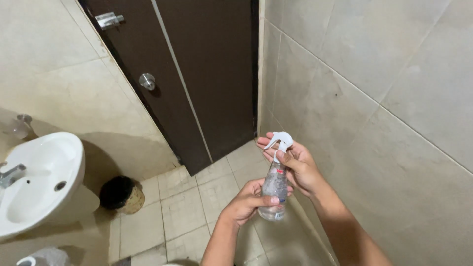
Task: The person scrubs the tiled wall of a shower stall with a green and blue sponge. They then place the sponge on the toilet tank and pick up a spray bottle, spraying the cleaning solution onto the shower walls.
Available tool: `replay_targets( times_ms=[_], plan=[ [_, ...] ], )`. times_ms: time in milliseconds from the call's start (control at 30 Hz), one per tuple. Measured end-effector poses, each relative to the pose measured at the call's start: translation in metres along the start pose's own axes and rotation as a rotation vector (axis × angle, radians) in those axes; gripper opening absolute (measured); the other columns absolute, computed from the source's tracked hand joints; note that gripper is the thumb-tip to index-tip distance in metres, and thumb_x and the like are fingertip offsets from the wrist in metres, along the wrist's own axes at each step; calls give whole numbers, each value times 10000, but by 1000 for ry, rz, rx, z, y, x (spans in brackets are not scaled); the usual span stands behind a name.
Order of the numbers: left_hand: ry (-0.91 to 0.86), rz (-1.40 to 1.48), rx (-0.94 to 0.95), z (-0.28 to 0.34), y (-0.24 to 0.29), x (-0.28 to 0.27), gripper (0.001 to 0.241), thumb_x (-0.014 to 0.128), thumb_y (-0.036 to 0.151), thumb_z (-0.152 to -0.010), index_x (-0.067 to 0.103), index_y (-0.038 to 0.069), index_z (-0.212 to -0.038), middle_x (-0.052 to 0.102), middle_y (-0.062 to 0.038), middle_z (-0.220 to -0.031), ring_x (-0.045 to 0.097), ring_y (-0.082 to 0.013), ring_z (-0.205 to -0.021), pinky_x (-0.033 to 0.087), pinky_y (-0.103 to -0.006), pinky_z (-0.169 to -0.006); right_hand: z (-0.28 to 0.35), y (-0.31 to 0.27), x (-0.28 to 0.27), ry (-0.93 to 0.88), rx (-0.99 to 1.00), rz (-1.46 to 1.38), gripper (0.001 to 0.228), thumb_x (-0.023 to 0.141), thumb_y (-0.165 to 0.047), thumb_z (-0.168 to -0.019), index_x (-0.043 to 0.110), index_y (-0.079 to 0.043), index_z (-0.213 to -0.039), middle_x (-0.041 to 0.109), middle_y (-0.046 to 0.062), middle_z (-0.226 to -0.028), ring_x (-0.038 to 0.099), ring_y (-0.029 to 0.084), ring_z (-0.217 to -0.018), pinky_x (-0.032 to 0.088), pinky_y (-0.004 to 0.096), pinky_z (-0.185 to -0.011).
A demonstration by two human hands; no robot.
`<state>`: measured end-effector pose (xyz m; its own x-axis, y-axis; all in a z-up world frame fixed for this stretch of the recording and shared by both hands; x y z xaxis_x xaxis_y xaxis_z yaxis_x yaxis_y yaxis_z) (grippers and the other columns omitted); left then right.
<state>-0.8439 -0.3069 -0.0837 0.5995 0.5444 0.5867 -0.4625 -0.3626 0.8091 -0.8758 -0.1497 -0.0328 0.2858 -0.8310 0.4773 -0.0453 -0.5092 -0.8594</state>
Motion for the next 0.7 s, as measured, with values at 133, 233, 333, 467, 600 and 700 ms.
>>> replay_targets(
  times_ms=[133, 233, 333, 467, 600, 700],
  plan=[
    [-13, -1, -20, -4, 30, -42, 614, 834, 168, -787, 625, -48, -1323, 728, -133, -1236, 704, -181, -1122, 557, -338, -1013, -45, 19, 14, 9, -15, 16, 605, 629, -120, -971, 408, 70, -1501, 537, 269, -1481, 498, 346, -1429, 384, 458, -1220],
    [-44, -17, -23, -11, 56, -76, 604, 839, 161, -795, 631, -46, -1323, 733, -116, -1232, 692, -175, -1119, 539, -334, -1026, -80, 29, 25, 37, -35, -24, 584, 610, -98, -978, 407, 73, -1498, 539, 273, -1478, 496, 353, -1432, 383, 459, -1222],
    [-50, -68, -18, -18, 77, -107, 590, 846, 144, -795, 645, -44, -1318, 733, -96, -1225, 683, -166, -1124, 526, -318, -1034, -109, 40, 31, 64, -52, -11, 567, 592, -83, -984, 404, 72, -1496, 532, 273, -1478, 495, 355, -1430, 388, 465, -1216],
    [-44, -75, -92, -29, 88, -137, 576, 840, 156, -790, 654, -27, -1304, 739, -98, -1216, 681, -187, -1103, 536, -346, -1002, -135, 50, 34, 92, -34, -27, 558, 571, -96, -997, 399, 69, -1501, 524, 271, -1487, 498, 349, -1430, 387, 456, -1217],
    [-36, -127, -101, -47, 106, -158, 595, 824, 141, -761, 647, -31, -1302, 736, -106, -1219, 697, -197, -1123, 547, -363, -1019, -166, 59, 23, 121, -14, 21, 567, 576, -90, -986, 399, 62, -1503, 531, 266, -1485, 495, 331, -1428, 386, 443, -1210],
    [-82, -79, -45, -66, 112, -174, 608, 815, 125, -759, 636, -43, -1315, 736, -131, -1231, 705, -213, -1136, 538, -370, -1038, -187, 67, 6, 90, -44, 21, 589, 608, -98, -979, 396, 77, -1500, 528, 272, -1490, 495, 333, -1431, 381, 434, -1225]
  ],
)
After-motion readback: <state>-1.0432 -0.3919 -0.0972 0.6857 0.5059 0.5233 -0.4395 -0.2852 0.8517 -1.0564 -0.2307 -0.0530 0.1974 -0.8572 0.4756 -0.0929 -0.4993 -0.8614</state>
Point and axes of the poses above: each hand's wrist, its own z-axis away from the middle knuckle, its own x-axis out of the palm, y = z × x, the point moved 3 cm from there along -z, towards the middle knuckle
